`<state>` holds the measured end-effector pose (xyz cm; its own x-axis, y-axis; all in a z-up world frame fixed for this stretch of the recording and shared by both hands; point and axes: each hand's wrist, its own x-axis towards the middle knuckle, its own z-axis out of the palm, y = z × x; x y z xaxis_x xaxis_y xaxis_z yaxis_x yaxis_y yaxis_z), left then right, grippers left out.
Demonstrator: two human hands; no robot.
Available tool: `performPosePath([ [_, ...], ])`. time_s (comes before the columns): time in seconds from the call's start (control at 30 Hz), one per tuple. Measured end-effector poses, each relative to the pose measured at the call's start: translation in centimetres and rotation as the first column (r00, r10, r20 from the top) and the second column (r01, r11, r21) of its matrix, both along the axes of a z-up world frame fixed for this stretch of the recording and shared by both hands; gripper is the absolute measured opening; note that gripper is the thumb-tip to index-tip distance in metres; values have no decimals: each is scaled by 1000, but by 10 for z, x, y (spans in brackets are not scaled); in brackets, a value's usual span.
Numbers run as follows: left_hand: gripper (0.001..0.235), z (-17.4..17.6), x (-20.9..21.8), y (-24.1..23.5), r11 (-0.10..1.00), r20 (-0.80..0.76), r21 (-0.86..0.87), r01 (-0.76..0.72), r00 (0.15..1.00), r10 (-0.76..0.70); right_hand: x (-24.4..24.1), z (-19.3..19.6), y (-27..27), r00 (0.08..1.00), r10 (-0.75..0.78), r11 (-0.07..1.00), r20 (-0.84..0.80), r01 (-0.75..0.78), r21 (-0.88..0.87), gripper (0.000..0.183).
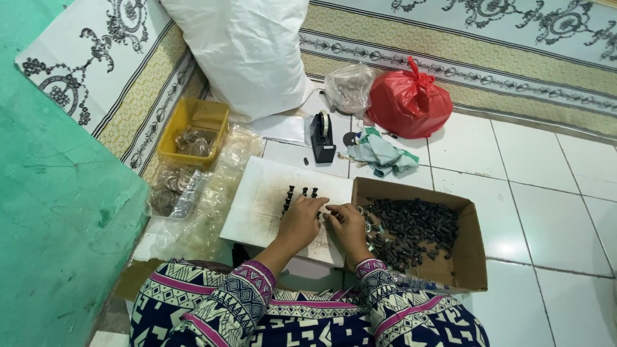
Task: Organizing small metal fasteners by picking them from a box and placing them into a template board.
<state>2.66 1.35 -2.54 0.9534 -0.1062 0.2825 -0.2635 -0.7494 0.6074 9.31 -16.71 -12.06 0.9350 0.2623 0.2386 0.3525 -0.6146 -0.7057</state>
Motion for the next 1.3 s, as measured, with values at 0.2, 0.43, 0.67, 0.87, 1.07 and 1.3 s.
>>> performPosePath([
  [0.2, 36, 6, -11, -21, 997, 129, -27, 78, 989, -74, -4, 36, -40, 981, -31, 999, -191, 26, -27, 24],
  [0.43, 35, -6, -7, -77, 983, 93, -51, 179, 980, -173, -22, 118, -100, 915, -13, 987, -404, -53, -153, 28],
  [0.67, 34, -40, 6, -149, 946, -26, 4, 325, 945, -325, -3, 1, -170, 853, -135, 932, -503, -62, -356, 30],
  [0.87, 32, -107, 20, -174, 934, -247, 193, 301, 936, -251, 17, -61, -156, 843, -237, 797, -482, -115, -593, 28],
  [1.07, 35, -63, 9, -170, 906, -338, 300, 299, 921, -192, 6, -51, -127, 848, -173, 782, -501, -191, -594, 31],
  [1.3, 35, -128, 21, -177, 948, -310, 216, 236, 937, -162, 13, -65, -129, 816, -327, 838, -477, 18, -545, 41],
])
